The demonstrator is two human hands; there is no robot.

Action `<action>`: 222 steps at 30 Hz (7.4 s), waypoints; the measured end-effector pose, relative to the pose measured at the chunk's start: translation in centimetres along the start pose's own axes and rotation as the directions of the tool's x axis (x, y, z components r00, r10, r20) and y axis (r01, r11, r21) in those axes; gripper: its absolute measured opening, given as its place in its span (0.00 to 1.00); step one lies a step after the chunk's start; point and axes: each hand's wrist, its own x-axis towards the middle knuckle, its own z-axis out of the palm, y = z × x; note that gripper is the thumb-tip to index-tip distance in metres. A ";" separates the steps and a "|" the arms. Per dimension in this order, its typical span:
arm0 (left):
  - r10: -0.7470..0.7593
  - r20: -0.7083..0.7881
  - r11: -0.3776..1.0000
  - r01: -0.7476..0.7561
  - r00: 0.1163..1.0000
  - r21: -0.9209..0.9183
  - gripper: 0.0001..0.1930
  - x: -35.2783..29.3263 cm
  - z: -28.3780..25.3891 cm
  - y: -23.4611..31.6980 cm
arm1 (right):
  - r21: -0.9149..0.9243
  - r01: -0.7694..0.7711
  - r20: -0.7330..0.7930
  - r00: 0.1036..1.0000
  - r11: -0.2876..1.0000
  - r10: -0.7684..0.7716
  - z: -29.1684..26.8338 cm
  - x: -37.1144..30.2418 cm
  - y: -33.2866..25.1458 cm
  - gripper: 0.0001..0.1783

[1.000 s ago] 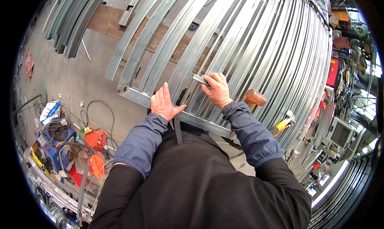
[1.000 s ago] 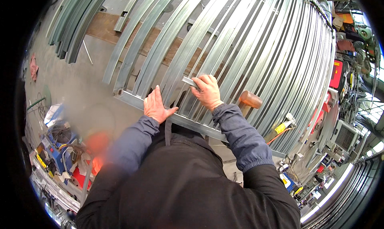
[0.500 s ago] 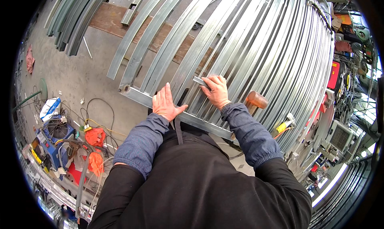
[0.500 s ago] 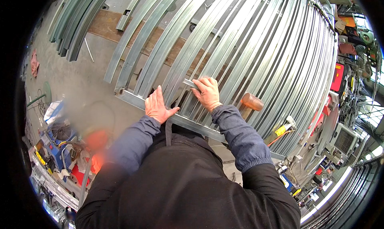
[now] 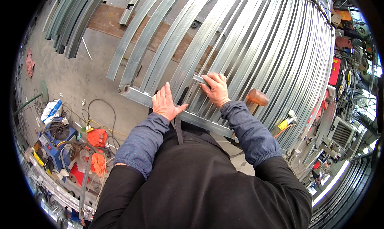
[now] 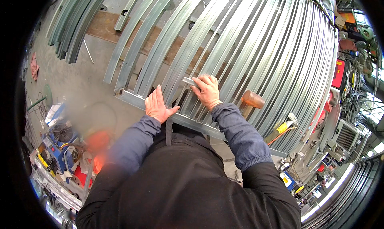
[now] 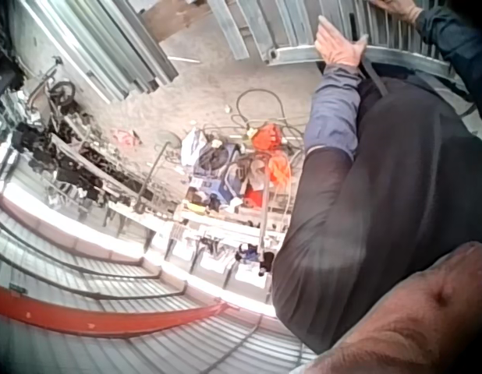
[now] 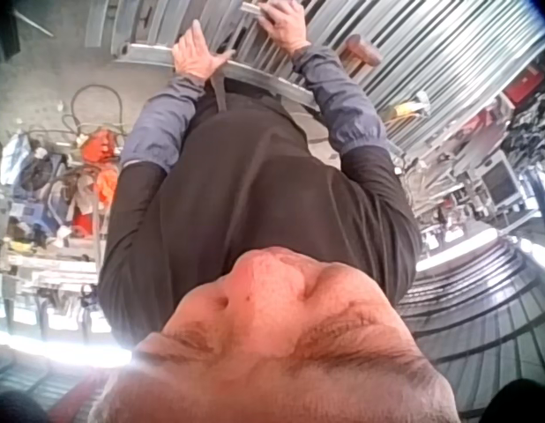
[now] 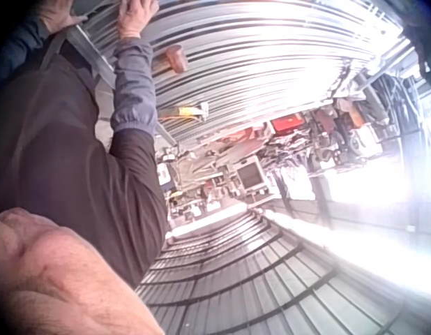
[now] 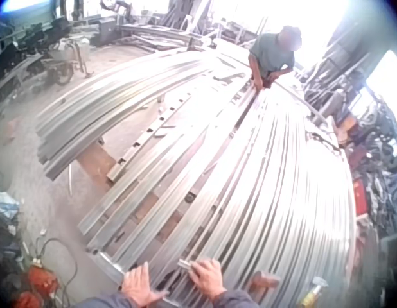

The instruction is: The person aligns and secures metal bars into a frame structure using a rubber mallet and metal clips. They repeatedly tap the bars into place, insert clips, and adjust alignment while working in a workshop with another person nearby.

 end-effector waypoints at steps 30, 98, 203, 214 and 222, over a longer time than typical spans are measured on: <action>0.044 -0.077 0.998 -0.041 0.996 0.040 0.57 -0.3 0.7 -0.1 | 0.042 0.019 -0.053 0.998 0.999 -0.017 -0.5 0.0 0.0 0.20; 0.195 0.043 0.962 -0.200 0.980 0.186 0.50 -0.4 0.7 0.3 | -0.141 -0.278 0.064 0.955 0.950 0.289 -6.4 -7.9 -0.4 0.40; -0.286 -0.162 0.944 0.307 0.944 0.123 0.56 8.1 -14.7 -23.6 | -0.026 -0.385 -0.054 0.922 0.922 0.383 -5.4 -4.6 -14.0 0.34; -0.213 0.250 0.895 0.292 0.944 -0.338 0.28 12.1 -15.5 -24.4 | 0.029 -0.431 -0.151 0.890 0.902 0.431 -2.0 -0.9 -23.2 0.32; -0.071 0.627 0.354 0.607 0.776 -0.711 0.19 9.4 -25.2 -13.8 | 0.709 -0.536 0.215 0.784 0.458 0.583 5.3 15.9 -24.0 0.40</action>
